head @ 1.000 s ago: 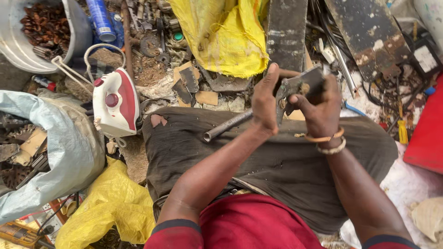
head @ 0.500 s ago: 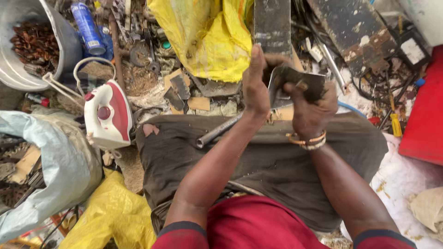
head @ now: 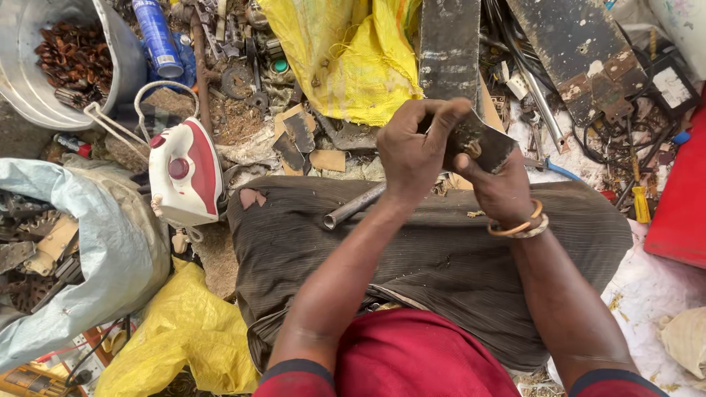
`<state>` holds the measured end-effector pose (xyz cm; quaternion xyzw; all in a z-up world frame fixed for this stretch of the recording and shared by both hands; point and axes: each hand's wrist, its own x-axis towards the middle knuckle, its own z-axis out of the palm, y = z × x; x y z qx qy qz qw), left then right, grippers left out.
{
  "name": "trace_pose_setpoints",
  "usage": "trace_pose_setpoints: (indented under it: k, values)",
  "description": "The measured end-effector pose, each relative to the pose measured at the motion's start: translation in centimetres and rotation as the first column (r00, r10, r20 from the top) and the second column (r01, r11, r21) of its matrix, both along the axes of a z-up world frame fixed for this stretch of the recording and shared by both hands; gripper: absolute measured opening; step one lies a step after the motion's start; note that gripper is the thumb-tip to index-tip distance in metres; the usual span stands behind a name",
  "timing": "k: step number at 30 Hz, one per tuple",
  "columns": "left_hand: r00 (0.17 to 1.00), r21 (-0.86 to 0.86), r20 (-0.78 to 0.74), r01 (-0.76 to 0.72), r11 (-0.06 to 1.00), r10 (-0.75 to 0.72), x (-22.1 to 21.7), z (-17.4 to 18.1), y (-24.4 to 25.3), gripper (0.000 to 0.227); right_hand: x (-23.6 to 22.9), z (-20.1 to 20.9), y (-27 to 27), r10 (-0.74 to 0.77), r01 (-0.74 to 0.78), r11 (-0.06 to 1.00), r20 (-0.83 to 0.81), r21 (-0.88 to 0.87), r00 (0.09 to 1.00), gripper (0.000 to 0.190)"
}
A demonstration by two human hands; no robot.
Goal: The person scrapes residue off a flat metal piece using a chisel and hammer while sitting on the floor. They repeatedly strike the chisel to remove material, then wipe the surface with their hand.
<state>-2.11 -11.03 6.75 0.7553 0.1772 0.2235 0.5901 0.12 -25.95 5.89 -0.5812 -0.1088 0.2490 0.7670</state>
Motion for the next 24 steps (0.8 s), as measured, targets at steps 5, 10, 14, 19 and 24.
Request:
trace_pose_setpoints:
  k: [5, 10, 14, 19, 24]
  values:
    - [0.951, -0.166, 0.020, 0.307, 0.937, -0.308, 0.2, -2.3, 4.0, 0.054, -0.4, 0.3, -0.4, 0.176, -0.140, 0.955, -0.123, 0.260, 0.977, 0.064]
    - [0.774, -0.515, 0.178, 0.599, 0.612, -0.608, 2.1, -3.8, 6.3, 0.056, -0.1, -0.4, -0.4, 0.472, -0.254, 0.784, -0.278, 0.567, 0.837, 0.088]
    - [0.757, -0.352, -0.121, 0.572, 0.741, -0.642, 2.7, -3.0, 5.4, 0.059, 0.2, -1.3, -1.2, 0.366, -0.163, 0.853, -0.344, 0.496, 0.865, 0.068]
    - [0.916, -0.401, -0.138, 0.295, 0.867, -0.376, 0.8, -1.4, 4.6, 0.060, 0.4, -2.2, -1.2, -0.014, 0.019, 0.999, -0.154, 0.030, 0.988, 0.035]
    - [0.993, -0.116, -0.113, -0.053, 0.992, 0.040, -2.3, -1.0, 0.5, 0.049, -2.7, -2.1, 0.4, -0.055, 0.125, 0.944, 0.226, -0.306, 0.972, 0.028]
